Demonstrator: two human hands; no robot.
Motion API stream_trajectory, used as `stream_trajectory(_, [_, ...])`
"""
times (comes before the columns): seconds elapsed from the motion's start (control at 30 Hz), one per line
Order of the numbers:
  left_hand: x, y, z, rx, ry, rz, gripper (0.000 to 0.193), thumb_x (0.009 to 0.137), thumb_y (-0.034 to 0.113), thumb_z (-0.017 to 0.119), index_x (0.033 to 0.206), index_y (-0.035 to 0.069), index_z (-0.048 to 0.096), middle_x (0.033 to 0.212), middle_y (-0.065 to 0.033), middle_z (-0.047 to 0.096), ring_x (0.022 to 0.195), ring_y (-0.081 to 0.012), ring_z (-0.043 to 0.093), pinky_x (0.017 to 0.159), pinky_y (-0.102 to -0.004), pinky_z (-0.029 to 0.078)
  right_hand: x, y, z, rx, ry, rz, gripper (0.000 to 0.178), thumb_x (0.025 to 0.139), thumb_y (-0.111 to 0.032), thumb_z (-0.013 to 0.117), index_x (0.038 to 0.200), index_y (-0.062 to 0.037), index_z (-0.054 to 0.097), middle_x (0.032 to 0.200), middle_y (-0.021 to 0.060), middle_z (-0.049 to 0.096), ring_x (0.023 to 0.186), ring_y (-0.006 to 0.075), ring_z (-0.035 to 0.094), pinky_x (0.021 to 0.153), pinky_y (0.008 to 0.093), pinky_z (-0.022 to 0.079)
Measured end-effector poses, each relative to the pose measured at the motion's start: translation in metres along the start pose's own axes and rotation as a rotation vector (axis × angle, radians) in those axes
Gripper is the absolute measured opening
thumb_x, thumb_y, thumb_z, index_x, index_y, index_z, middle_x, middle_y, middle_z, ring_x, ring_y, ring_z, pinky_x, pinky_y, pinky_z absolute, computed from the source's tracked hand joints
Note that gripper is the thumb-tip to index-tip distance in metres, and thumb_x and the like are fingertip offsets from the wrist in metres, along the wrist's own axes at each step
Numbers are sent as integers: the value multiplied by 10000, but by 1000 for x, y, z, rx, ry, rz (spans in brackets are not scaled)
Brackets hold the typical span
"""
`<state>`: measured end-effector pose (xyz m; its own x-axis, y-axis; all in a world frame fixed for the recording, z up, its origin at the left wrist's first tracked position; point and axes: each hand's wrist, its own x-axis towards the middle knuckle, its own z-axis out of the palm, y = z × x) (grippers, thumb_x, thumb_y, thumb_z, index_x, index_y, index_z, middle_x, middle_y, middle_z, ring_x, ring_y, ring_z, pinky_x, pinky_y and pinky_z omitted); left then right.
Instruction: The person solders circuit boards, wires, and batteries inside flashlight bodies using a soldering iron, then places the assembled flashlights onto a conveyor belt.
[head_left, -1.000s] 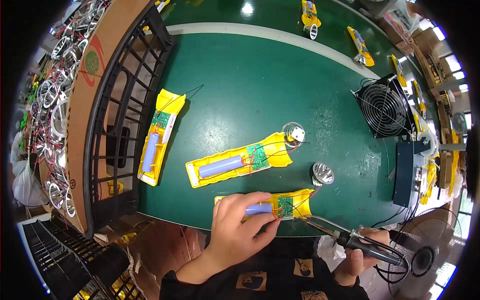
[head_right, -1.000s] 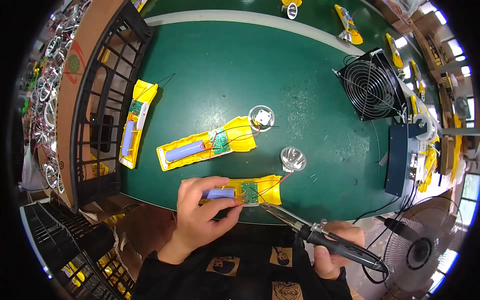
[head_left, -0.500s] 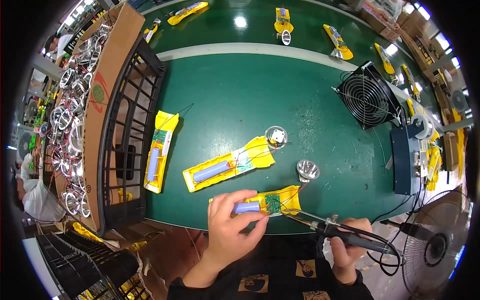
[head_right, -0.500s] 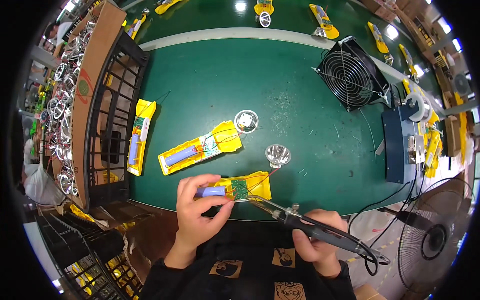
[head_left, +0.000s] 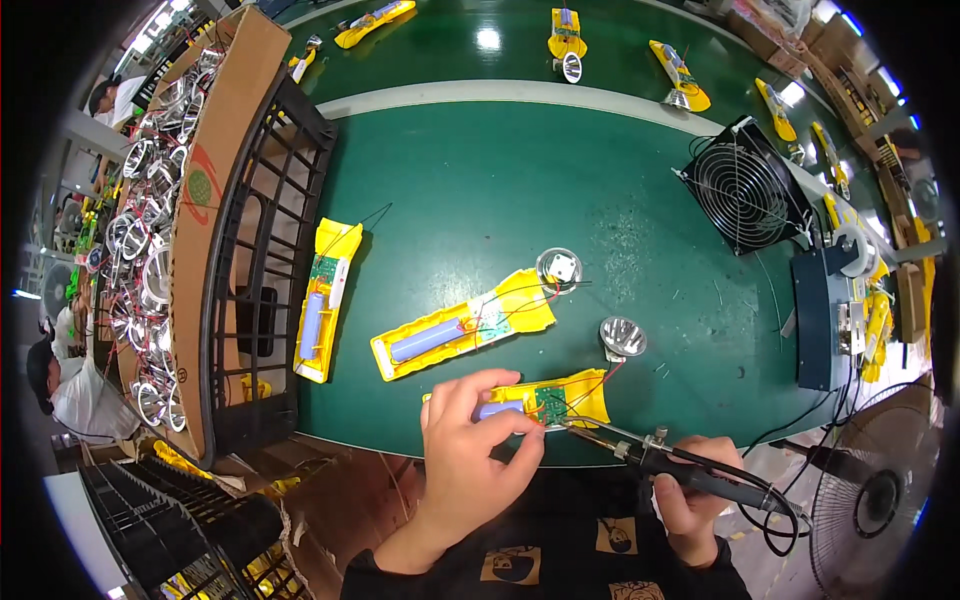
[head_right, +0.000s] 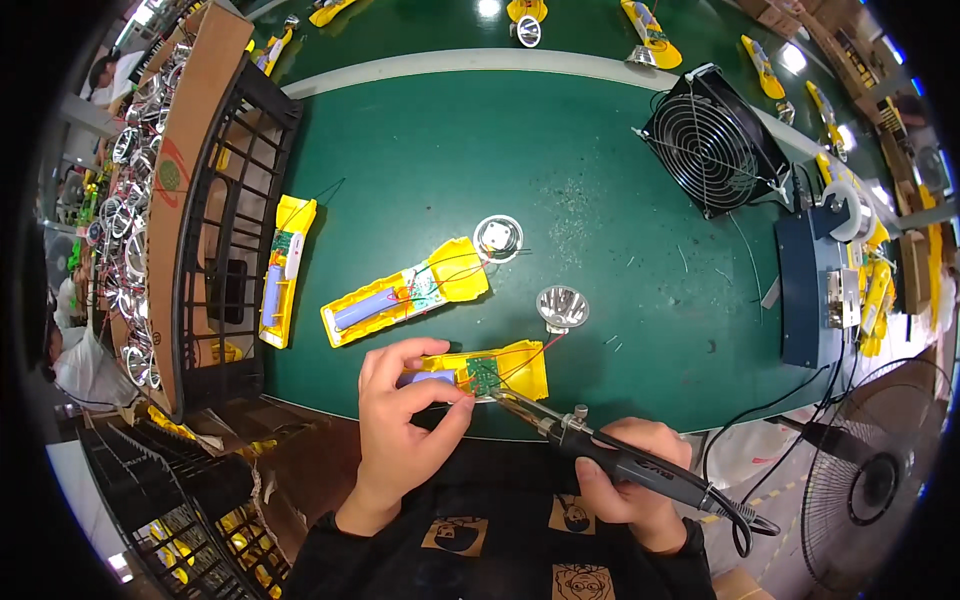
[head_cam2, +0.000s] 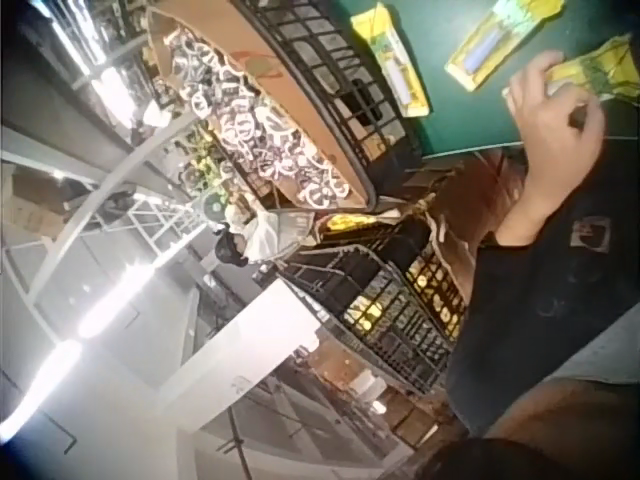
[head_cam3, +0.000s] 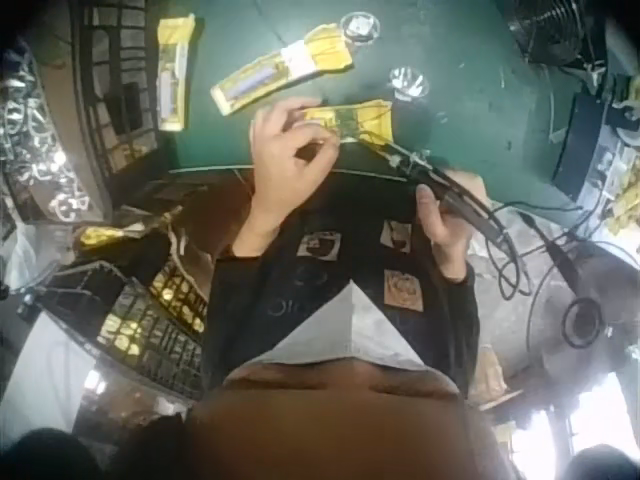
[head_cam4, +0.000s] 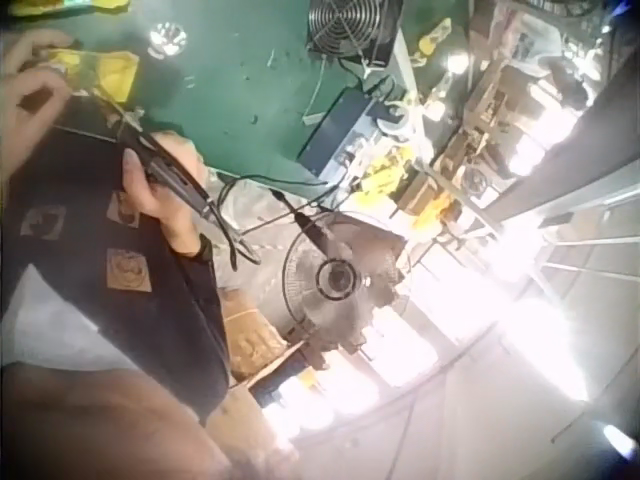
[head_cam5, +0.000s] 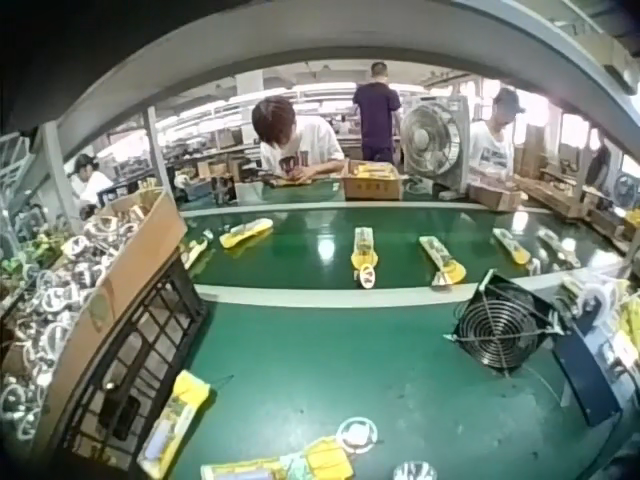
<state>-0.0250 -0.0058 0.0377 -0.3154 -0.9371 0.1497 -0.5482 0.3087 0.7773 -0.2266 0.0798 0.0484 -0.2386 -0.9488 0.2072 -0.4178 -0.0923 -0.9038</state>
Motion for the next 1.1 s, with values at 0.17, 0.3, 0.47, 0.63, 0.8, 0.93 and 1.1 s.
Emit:
stream_trajectory(0.17, [0, 0, 1, 3, 0, -12, 79, 591, 44, 660, 634, 89, 611, 984, -52, 541, 832, -215, 451, 658, -284, 423, 2, -1, 2, -29, 41, -72, 274, 608, -117, 665, 785, 7, 497, 598, 91, 550, 454, 144, 501, 453, 221, 405])
stream_trajectory(0.3, [0, 0, 0, 47, -13, -6, 79, 590, 44, 660, 633, 89, 610, 980, -53, 540, 840, -216, 452, 658, -285, 423, 3, -2, 3, -20, 42, -51, 265, 612, -106, 664, 784, 4, 494, 609, 90, 555, 459, 142, 506, 459, 223, 411])
stream_trajectory(0.47, [0, -1, 2, -3, 10, -11, 79, 588, 45, 660, 631, 87, 608, 980, -54, 541, 835, -215, 454, 668, -288, 417, 3, 0, 4, 21, 41, -58, 277, 608, -111, 664, 793, 2, 491, 624, 99, 559, 457, 149, 507, 451, 231, 414])
stream_trajectory(0.63, [0, -2, 1, -2, 3, -16, 79, 590, 46, 659, 634, 87, 607, 980, -57, 543, 838, -219, 458, 676, -290, 416, 1, -3, 1, -16, 1, -53, 264, 627, -137, 649, 770, 6, 480, 627, 85, 517, 481, 139, 470, 464, 230, 382])
stream_trajectory(0.8, [0, -2, 1, 2, 9, -11, 80, 590, 47, 659, 634, 88, 607, 978, -57, 544, 847, -224, 461, 687, -295, 413, -1, -5, 0, 38, -8, 44, 275, 653, -163, 646, 777, 0, 463, 667, 79, 492, 533, 131, 457, 501, 232, 362])
stream_trajectory(0.93, [0, -2, 1, 3, 9, -17, 82, 589, 48, 660, 630, 90, 603, 980, -55, 545, 849, -228, 460, 694, -298, 411, 1, -2, 1, 2, -45, -39, 279, 651, -157, 648, 788, -1, 460, 657, 79, 489, 534, 129, 459, 502, 224, 363])
stream_trajectory(1.1, [-1, -1, 2, 1, 11, -49, 69, 597, 108, 653, 612, 110, 586, 980, -28, 543, 849, -228, 464, 737, -347, 335, -5, -3, 3, 23, 43, 21, 287, 655, -164, 644, 798, -1, 456, 648, 75, 488, 517, 126, 462, 494, 216, 366])
